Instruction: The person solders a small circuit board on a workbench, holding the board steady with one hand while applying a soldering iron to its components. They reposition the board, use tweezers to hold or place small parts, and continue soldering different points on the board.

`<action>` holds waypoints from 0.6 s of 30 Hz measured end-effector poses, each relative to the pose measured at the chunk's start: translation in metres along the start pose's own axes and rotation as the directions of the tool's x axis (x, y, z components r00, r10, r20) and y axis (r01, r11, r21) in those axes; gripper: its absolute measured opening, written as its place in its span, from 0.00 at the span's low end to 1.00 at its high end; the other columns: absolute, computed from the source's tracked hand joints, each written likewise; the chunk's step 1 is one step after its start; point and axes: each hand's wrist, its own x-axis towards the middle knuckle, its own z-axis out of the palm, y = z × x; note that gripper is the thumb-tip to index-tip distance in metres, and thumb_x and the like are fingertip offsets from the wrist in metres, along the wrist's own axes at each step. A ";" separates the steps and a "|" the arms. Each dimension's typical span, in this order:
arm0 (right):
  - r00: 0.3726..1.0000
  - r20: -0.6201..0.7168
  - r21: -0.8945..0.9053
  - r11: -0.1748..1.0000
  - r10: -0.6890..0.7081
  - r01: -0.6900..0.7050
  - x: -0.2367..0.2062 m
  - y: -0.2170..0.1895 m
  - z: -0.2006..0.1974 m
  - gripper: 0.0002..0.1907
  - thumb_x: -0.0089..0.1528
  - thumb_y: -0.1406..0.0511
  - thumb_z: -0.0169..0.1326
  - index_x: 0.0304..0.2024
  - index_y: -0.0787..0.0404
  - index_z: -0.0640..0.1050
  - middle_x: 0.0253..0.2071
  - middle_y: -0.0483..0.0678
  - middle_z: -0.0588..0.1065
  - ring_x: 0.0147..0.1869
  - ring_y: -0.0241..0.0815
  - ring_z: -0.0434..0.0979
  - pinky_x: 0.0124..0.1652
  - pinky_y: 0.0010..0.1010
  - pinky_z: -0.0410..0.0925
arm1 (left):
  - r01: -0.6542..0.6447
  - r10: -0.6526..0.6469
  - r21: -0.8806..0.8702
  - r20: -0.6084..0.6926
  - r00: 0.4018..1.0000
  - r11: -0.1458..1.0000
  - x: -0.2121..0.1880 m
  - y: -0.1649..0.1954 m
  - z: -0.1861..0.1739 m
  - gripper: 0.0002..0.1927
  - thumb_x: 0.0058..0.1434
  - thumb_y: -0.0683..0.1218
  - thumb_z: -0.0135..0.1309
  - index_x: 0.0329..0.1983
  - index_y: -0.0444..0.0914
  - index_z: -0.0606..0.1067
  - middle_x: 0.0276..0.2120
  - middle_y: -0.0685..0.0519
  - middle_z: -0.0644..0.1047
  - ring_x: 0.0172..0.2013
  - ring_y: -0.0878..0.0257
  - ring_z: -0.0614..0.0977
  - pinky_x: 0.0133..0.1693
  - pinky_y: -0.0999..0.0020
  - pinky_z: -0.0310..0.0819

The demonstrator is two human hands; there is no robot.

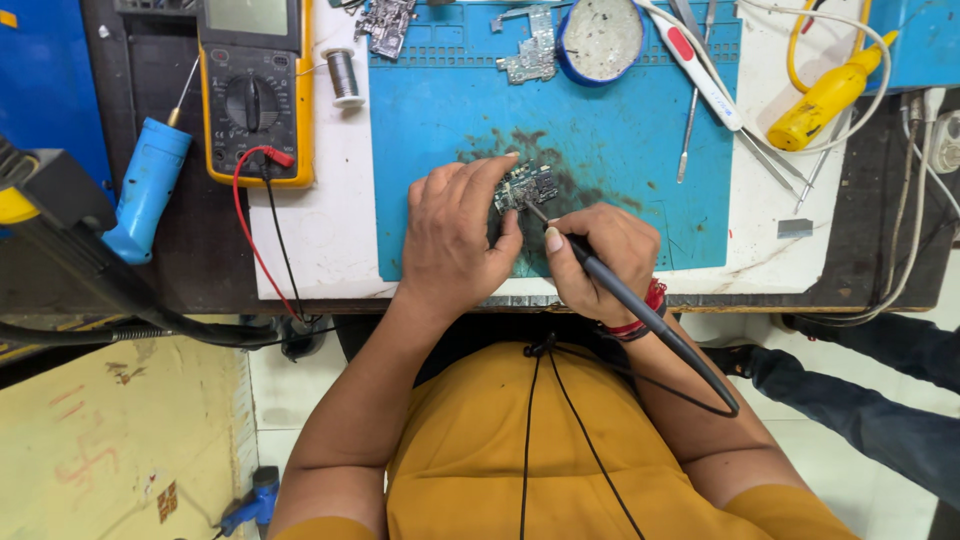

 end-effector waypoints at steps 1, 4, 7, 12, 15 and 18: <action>1.000 -0.001 0.000 1.000 0.001 -0.001 0.000 0.000 0.000 0.04 0.64 0.70 0.59 0.37 0.64 0.77 0.30 0.52 0.76 0.31 0.49 0.77 0.34 0.36 0.68 | -0.005 0.005 0.000 -0.001 1.000 1.000 0.000 0.000 0.000 0.29 0.58 0.43 0.61 0.63 0.39 0.70 0.54 0.50 0.77 0.54 0.51 0.75 0.57 0.55 0.64; 1.000 -0.001 0.004 1.000 0.001 -0.001 0.001 -0.001 -0.001 0.04 0.63 0.70 0.59 0.37 0.65 0.77 0.30 0.52 0.76 0.30 0.49 0.77 0.34 0.36 0.67 | -0.012 0.012 0.002 -0.005 1.000 1.000 0.000 0.000 0.000 0.29 0.58 0.43 0.61 0.63 0.38 0.70 0.54 0.50 0.77 0.54 0.51 0.75 0.57 0.55 0.63; 1.000 -0.003 0.010 1.000 -0.003 0.003 0.002 -0.001 -0.001 0.04 0.63 0.70 0.59 0.36 0.65 0.77 0.30 0.52 0.76 0.30 0.49 0.77 0.33 0.36 0.67 | -0.008 0.008 0.002 -0.004 1.000 1.000 0.000 0.000 0.000 0.29 0.58 0.44 0.61 0.63 0.38 0.70 0.54 0.49 0.77 0.54 0.51 0.75 0.56 0.55 0.63; 1.000 -0.010 0.023 1.000 -0.010 0.010 0.002 -0.002 0.000 0.04 0.64 0.70 0.58 0.36 0.65 0.76 0.29 0.52 0.76 0.30 0.48 0.76 0.33 0.35 0.67 | 0.002 -0.002 -0.012 -0.002 1.000 1.000 0.001 0.000 0.000 0.29 0.57 0.43 0.61 0.63 0.39 0.70 0.54 0.49 0.77 0.54 0.51 0.76 0.57 0.55 0.64; 1.000 -0.018 0.009 1.000 0.008 -0.008 0.003 -0.003 0.000 0.04 0.63 0.70 0.59 0.35 0.65 0.77 0.28 0.51 0.76 0.29 0.47 0.76 0.32 0.35 0.66 | -0.001 0.001 0.000 -0.002 1.000 1.000 0.000 0.000 0.000 0.29 0.57 0.43 0.61 0.63 0.38 0.70 0.53 0.49 0.77 0.54 0.51 0.76 0.57 0.55 0.63; 1.000 -0.016 0.024 1.000 0.003 -0.003 0.003 -0.003 0.000 0.03 0.63 0.70 0.58 0.36 0.65 0.77 0.28 0.51 0.76 0.29 0.47 0.76 0.32 0.34 0.66 | -0.007 0.007 0.000 -0.009 1.000 1.000 0.000 0.000 0.000 0.29 0.57 0.43 0.61 0.63 0.38 0.70 0.53 0.49 0.77 0.54 0.51 0.76 0.56 0.55 0.63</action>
